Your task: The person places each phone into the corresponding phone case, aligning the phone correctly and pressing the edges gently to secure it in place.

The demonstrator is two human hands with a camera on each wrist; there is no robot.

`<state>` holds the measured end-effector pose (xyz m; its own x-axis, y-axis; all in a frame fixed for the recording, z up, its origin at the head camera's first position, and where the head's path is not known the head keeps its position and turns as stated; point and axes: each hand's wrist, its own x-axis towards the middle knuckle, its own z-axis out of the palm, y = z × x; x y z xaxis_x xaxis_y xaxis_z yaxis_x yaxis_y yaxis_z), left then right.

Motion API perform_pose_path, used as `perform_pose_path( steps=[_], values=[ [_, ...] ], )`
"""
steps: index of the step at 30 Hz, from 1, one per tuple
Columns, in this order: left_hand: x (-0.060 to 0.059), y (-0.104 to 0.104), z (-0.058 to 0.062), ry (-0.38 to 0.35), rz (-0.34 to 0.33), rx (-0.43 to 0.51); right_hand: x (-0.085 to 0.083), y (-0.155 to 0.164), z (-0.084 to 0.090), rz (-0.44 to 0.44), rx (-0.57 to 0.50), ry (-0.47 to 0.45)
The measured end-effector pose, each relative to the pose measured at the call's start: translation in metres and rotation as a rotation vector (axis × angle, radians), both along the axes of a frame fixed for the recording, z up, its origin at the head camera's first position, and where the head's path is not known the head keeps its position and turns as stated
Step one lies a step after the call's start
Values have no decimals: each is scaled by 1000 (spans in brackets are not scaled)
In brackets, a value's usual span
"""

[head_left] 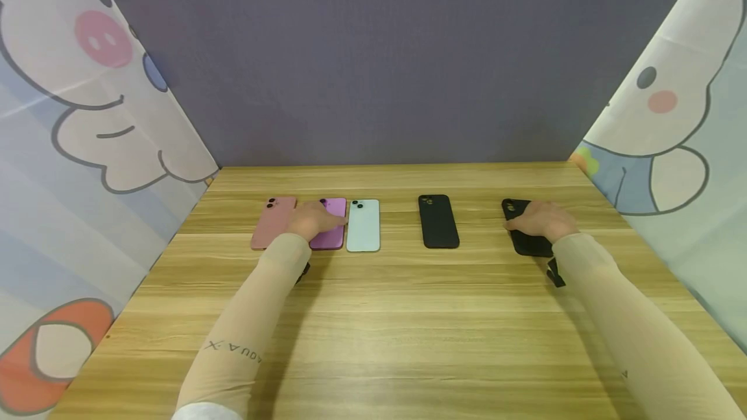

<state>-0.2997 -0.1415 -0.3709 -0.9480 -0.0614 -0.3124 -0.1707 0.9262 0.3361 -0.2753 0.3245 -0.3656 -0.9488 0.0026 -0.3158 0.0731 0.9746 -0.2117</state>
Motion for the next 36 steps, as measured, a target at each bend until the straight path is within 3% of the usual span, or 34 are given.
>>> perform_pose_path(
  steps=[13, 20, 27, 31, 36],
  values=[
    [-5, 3, -9, 18, 68, -38, -1, 1, -2, -3, -9, -7],
    [-6, -4, -11, -14, 63, 64, 0, 3, -2, -13, -21, -1],
    [-6, -11, -6, 3, 66, 152, 0, 4, -1, -28, -32, -3],
    [-5, -12, -2, -14, 91, 210, 1, 4, 0, -25, -51, -7],
    [-7, -16, -1, -61, 144, 349, 3, 5, 0, -24, -77, -12]
  ],
)
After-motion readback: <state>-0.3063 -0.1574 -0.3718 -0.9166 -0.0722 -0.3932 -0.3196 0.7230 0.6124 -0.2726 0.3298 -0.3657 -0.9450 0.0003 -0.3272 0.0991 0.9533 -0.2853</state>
